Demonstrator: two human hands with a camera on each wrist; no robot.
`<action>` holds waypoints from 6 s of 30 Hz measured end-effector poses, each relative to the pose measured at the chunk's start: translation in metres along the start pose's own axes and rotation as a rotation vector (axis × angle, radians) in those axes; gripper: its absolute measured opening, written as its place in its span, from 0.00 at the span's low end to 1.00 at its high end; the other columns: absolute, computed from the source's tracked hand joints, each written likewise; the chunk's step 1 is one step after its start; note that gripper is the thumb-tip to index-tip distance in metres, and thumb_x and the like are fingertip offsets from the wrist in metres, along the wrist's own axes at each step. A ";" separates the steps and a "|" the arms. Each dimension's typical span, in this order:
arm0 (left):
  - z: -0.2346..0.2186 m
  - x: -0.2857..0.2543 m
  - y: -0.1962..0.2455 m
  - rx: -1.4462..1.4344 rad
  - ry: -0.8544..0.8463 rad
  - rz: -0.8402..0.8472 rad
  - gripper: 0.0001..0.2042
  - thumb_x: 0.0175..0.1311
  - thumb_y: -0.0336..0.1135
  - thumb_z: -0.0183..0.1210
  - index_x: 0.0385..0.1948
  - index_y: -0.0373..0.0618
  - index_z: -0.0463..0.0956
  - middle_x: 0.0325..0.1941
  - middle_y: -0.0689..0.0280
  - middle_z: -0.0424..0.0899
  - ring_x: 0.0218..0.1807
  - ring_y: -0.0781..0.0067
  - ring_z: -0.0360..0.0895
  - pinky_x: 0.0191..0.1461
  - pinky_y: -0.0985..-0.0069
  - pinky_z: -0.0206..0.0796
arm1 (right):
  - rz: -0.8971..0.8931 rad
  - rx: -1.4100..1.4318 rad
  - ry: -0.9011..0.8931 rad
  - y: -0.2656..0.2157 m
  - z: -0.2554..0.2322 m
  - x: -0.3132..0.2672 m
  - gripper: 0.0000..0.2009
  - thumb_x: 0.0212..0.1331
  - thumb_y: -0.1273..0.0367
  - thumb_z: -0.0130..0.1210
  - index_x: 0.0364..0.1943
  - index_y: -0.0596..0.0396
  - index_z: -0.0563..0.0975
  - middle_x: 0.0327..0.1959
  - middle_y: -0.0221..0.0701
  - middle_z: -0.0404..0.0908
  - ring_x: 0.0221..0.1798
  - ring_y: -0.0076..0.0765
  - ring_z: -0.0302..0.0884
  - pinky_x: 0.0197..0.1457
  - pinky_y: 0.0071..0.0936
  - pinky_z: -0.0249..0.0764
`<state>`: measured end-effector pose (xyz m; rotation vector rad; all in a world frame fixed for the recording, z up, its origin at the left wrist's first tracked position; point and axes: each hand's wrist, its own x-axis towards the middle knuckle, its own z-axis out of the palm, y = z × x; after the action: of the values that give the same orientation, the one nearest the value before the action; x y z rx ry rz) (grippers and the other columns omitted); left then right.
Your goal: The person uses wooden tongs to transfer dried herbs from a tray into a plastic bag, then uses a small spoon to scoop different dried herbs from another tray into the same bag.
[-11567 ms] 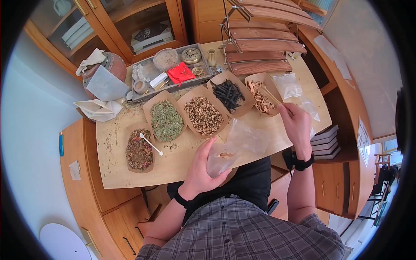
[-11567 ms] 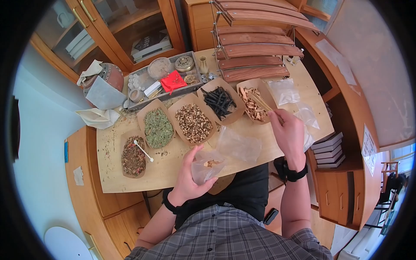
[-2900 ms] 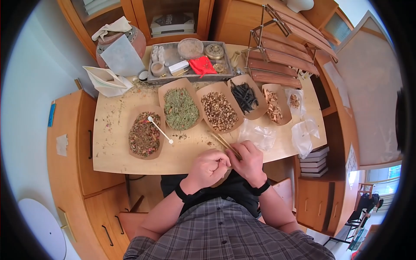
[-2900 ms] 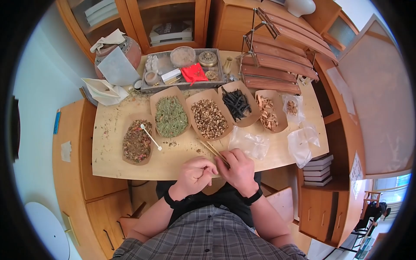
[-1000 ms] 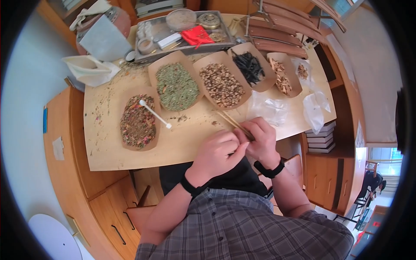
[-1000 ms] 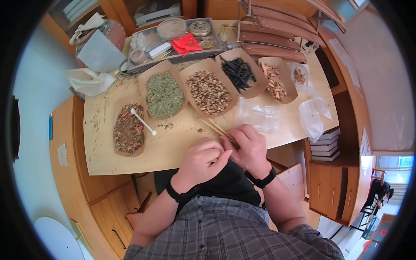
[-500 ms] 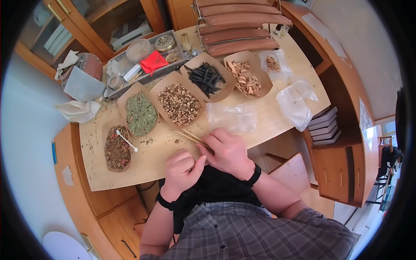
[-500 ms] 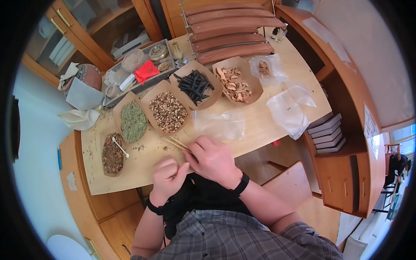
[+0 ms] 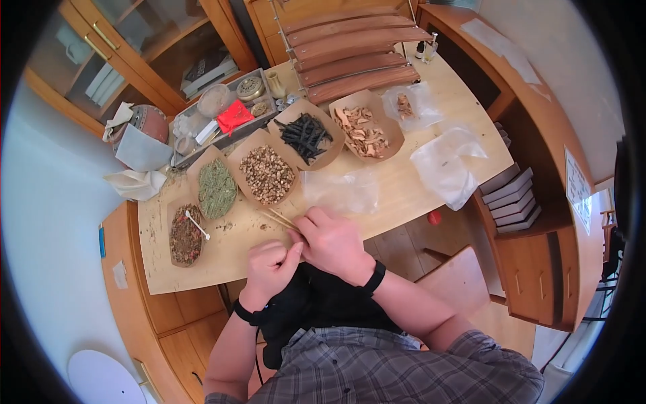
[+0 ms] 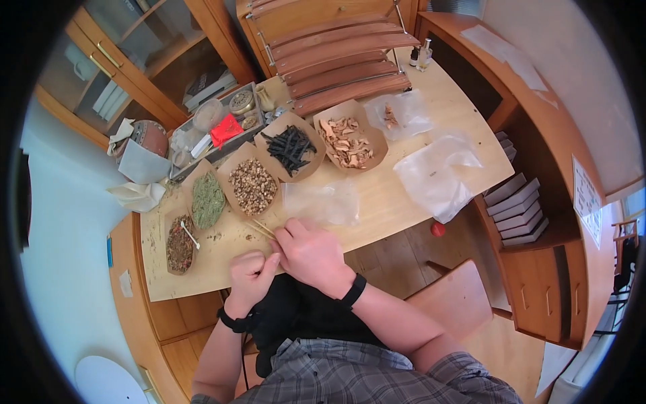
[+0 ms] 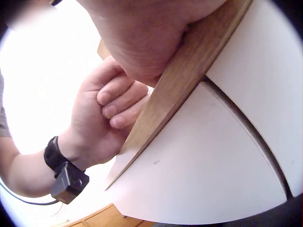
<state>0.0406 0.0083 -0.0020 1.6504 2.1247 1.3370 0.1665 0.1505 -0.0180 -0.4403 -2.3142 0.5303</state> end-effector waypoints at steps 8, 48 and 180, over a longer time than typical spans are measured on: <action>0.003 0.068 0.035 -0.140 -0.143 0.323 0.18 0.63 0.21 0.70 0.15 0.39 0.71 0.16 0.61 0.68 0.18 0.59 0.67 0.24 0.62 0.57 | 0.018 0.046 -0.054 0.001 -0.005 0.000 0.09 0.57 0.66 0.66 0.41 0.48 0.82 0.37 0.31 0.77 0.40 0.42 0.84 0.39 0.38 0.83; -0.003 0.104 -0.036 -0.188 -0.038 0.529 0.21 0.76 0.43 0.66 0.18 0.48 0.80 0.22 0.64 0.81 0.28 0.55 0.83 0.34 0.60 0.75 | 0.024 -0.104 -0.095 -0.012 0.009 0.003 0.13 0.54 0.71 0.77 0.42 0.57 0.88 0.34 0.40 0.88 0.33 0.55 0.88 0.38 0.45 0.82; 0.046 0.076 -0.108 -1.487 -0.589 -0.011 0.11 0.80 0.38 0.64 0.54 0.45 0.87 0.50 0.65 0.93 0.40 0.77 0.85 0.42 0.74 0.77 | -0.170 -0.002 -0.802 -0.129 0.085 0.221 0.09 0.69 0.68 0.62 0.41 0.62 0.86 0.44 0.48 0.89 0.53 0.60 0.87 0.61 0.50 0.82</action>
<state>-0.0395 0.0968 -0.0755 1.0423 0.4180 1.4704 -0.0668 0.1182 0.1141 -0.0072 -3.0740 0.7084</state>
